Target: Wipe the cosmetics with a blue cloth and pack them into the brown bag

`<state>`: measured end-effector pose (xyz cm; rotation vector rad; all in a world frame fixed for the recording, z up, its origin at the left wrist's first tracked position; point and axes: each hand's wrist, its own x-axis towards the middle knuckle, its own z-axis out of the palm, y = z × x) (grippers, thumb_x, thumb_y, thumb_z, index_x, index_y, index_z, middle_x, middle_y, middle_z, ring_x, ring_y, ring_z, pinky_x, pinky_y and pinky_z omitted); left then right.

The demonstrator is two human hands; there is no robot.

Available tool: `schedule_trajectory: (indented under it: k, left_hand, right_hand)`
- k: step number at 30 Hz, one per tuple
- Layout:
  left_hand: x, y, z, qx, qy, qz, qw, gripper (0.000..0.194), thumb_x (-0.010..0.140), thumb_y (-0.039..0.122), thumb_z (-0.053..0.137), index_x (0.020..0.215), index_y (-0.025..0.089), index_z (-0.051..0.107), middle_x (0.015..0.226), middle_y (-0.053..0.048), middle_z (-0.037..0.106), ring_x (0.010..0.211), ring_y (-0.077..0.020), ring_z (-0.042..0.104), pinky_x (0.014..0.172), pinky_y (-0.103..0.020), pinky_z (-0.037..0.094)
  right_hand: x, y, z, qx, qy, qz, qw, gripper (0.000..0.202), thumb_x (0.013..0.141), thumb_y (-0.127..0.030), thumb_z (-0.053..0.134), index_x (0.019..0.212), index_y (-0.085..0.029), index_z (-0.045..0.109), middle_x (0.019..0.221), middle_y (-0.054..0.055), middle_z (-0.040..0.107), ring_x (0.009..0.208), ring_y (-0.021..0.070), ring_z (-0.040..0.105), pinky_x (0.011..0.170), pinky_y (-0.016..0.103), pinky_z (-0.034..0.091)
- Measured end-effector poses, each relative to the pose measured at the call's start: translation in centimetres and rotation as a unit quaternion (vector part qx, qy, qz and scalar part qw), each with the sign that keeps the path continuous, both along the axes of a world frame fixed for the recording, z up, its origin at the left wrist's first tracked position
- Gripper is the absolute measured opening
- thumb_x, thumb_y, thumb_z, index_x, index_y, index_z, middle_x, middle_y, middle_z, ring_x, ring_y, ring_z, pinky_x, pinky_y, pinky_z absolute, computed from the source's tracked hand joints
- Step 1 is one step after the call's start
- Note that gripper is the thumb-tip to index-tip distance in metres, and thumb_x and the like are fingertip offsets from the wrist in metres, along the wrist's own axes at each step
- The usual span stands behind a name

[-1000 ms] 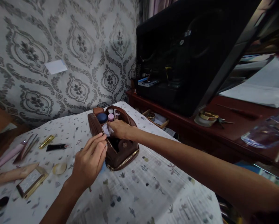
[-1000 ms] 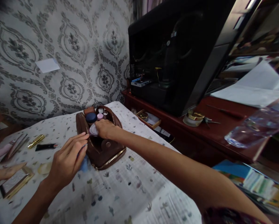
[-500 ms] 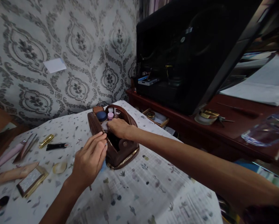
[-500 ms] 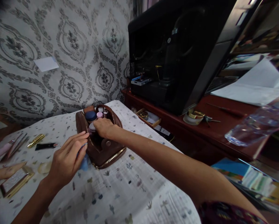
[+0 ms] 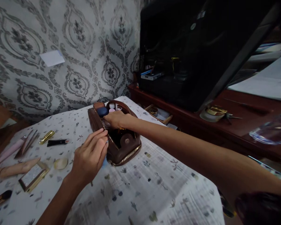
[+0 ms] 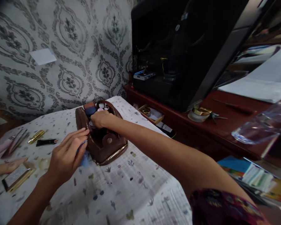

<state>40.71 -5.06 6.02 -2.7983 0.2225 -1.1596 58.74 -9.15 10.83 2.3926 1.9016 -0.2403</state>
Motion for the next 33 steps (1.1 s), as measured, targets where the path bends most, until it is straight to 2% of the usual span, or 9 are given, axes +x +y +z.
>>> schedule_trajectory:
  k: [3,6,9,13,16,20,23,27,33]
  left_hand:
    - [0.0,0.0,0.0,-0.001,0.001,0.003,1.0,0.011,0.093,0.007,0.055,0.103,0.012,0.056,0.111,-0.016,0.071,0.114,-0.0275,0.065,0.093,-0.04,0.058]
    - [0.0,0.0,0.1,-0.003,0.002,0.004,1.0,0.012,0.093,0.007,0.055,0.103,0.013,0.056,0.111,-0.015,0.072,0.115,-0.0274,0.065,0.093,-0.04,0.059]
    - [0.0,0.0,0.1,0.0,0.0,0.005,1.0,0.012,0.093,0.008,0.055,0.103,0.013,0.056,0.111,-0.014,0.072,0.115,-0.0273,0.065,0.093,-0.04,0.059]
    - [-0.1,0.0,0.1,0.0,0.001,0.006,1.0,0.012,0.094,0.008,0.054,0.104,0.013,0.056,0.111,-0.014,0.071,0.115,-0.0271,0.065,0.092,-0.04,0.059]
    - [-0.1,-0.1,0.1,0.0,0.004,0.007,1.0,0.011,0.094,0.008,0.054,0.103,0.012,0.057,0.111,-0.015,0.071,0.116,-0.028,0.065,0.093,-0.041,0.059]
    - [-0.2,-0.1,0.1,-0.003,0.007,0.005,1.0,0.011,0.093,0.007,0.054,0.102,0.012,0.057,0.112,-0.016,0.071,0.115,-0.0276,0.064,0.095,-0.041,0.058]
    - [-0.1,-0.1,0.1,-0.006,0.006,0.003,1.0,0.01,0.093,0.007,0.054,0.102,0.012,0.057,0.112,-0.016,0.071,0.115,-0.0271,0.064,0.096,-0.04,0.057]
    - [-0.1,0.0,0.0,-0.009,0.007,0.004,1.0,0.011,0.093,0.007,0.054,0.102,0.013,0.057,0.113,-0.015,0.071,0.117,-0.0265,0.064,0.096,-0.039,0.057]
    - [0.0,0.0,0.0,-0.015,0.004,0.005,1.0,0.012,0.094,0.008,0.053,0.103,0.015,0.057,0.113,-0.013,0.071,0.117,-0.0253,0.064,0.097,-0.039,0.057]
  right_hand:
    - [-0.2,-0.2,1.1,-0.015,0.004,-0.009,1.0,0.049,0.083,-0.016,0.067,0.131,-0.016,0.061,0.131,0.018,0.064,0.118,0.0333,0.063,0.092,0.039,0.053]
    - [-0.4,-0.9,1.6,-0.042,-0.002,0.003,0.999,0.066,0.075,-0.015,0.076,0.138,-0.017,0.055,0.129,0.018,0.064,0.117,0.0345,0.063,0.091,0.041,0.053]
    - [-0.4,-1.5,1.3,-0.057,-0.011,0.022,0.998,0.078,0.073,-0.016,0.078,0.144,-0.017,0.046,0.13,0.018,0.064,0.118,0.0328,0.063,0.093,0.04,0.052]
    - [0.0,-1.9,0.4,-0.058,0.002,0.029,0.998,0.083,0.076,-0.023,0.077,0.149,-0.018,0.037,0.134,0.018,0.061,0.121,0.0318,0.062,0.093,0.038,0.052]
    - [0.2,-1.9,0.1,-0.055,0.004,0.033,0.998,0.073,0.074,-0.021,0.076,0.142,-0.018,0.048,0.131,0.017,0.063,0.118,0.032,0.063,0.092,0.037,0.053]
    - [0.4,-1.8,0.1,-0.071,0.0,0.03,0.997,0.051,0.077,-0.021,0.073,0.125,-0.011,0.062,0.12,0.018,0.068,0.112,0.0329,0.066,0.086,0.037,0.054]
    - [0.8,-1.8,0.1,-0.077,0.004,0.048,0.996,0.045,0.078,-0.023,0.071,0.12,-0.007,0.065,0.116,0.019,0.069,0.108,0.0335,0.067,0.082,0.036,0.055]
    - [1.2,-1.9,0.0,-0.073,0.006,0.075,0.994,0.04,0.082,-0.022,0.066,0.119,-0.008,0.066,0.119,0.018,0.068,0.109,0.0318,0.066,0.083,0.035,0.054]
    - [1.4,-1.7,-0.5,-0.076,0.032,0.057,0.995,0.037,0.082,-0.02,0.064,0.118,-0.009,0.066,0.118,0.017,0.069,0.1,0.0282,0.068,0.073,0.029,0.051]
